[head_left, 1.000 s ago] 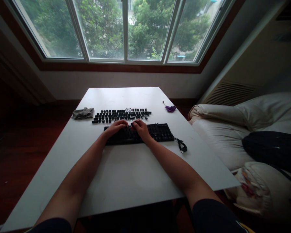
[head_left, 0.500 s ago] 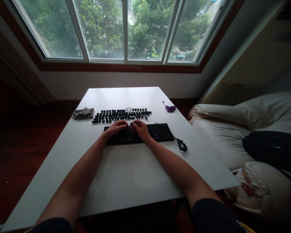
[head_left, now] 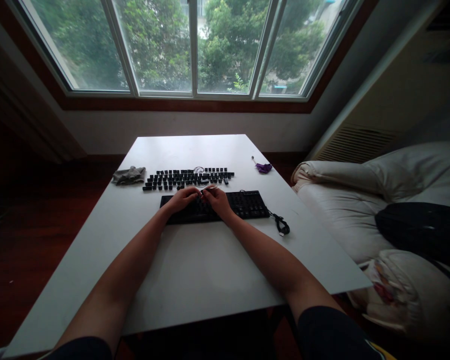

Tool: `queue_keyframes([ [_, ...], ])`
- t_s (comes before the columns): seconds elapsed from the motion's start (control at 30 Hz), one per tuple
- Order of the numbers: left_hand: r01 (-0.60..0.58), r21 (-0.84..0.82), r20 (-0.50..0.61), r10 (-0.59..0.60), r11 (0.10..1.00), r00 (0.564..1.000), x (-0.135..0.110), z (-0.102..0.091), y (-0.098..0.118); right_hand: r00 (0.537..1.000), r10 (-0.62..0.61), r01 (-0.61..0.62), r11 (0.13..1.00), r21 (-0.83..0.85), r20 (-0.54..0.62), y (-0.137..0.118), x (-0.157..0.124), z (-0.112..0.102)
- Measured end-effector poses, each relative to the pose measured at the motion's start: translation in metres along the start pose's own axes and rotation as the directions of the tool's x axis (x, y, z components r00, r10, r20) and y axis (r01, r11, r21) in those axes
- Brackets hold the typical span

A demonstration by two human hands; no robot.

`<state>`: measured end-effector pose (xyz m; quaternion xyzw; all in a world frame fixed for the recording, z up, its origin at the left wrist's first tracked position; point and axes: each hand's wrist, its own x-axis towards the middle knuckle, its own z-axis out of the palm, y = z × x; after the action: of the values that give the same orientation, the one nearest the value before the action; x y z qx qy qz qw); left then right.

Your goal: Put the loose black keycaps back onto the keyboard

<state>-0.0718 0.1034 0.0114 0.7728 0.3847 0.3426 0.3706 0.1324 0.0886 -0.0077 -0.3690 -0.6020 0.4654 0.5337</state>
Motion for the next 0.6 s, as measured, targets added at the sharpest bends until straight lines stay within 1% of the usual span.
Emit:
queue_keyframes([
  [0.1, 0.010, 0.031, -0.004, -0.010, 0.999, 1.000, -0.0001, 0.0023, 0.0017, 1.000, 0.000, 0.000, 1.000, -0.008, -0.006, -0.0024, -0.0008, 0.0005],
  [0.2, 0.040, 0.001, -0.021, -0.040, 0.999, 0.999, -0.0004, 0.0025, 0.0035, 1.000, 0.012, -0.012, 1.000, -0.007, -0.029, -0.0038, -0.0006, 0.0011],
  [0.3, 0.046, -0.030, -0.034, -0.047, 0.999, 0.998, -0.0014, 0.0014, 0.0055, 0.998, 0.023, -0.023, 1.000, 0.005, -0.053, -0.0043, 0.0001, 0.0014],
  [0.4, 0.043, -0.076, -0.043, -0.046, 0.996, 0.998, -0.0024, -0.0004, 0.0075, 0.997, 0.040, -0.039, 0.999, 0.014, -0.068, -0.0051, 0.0003, 0.0017],
  [0.6, 0.086, -0.213, -0.074, -0.103, 0.973, 0.992, -0.0023, -0.0053, 0.0091, 0.995, 0.052, -0.049, 0.998, 0.030, -0.086, -0.0076, -0.0006, 0.0021],
])
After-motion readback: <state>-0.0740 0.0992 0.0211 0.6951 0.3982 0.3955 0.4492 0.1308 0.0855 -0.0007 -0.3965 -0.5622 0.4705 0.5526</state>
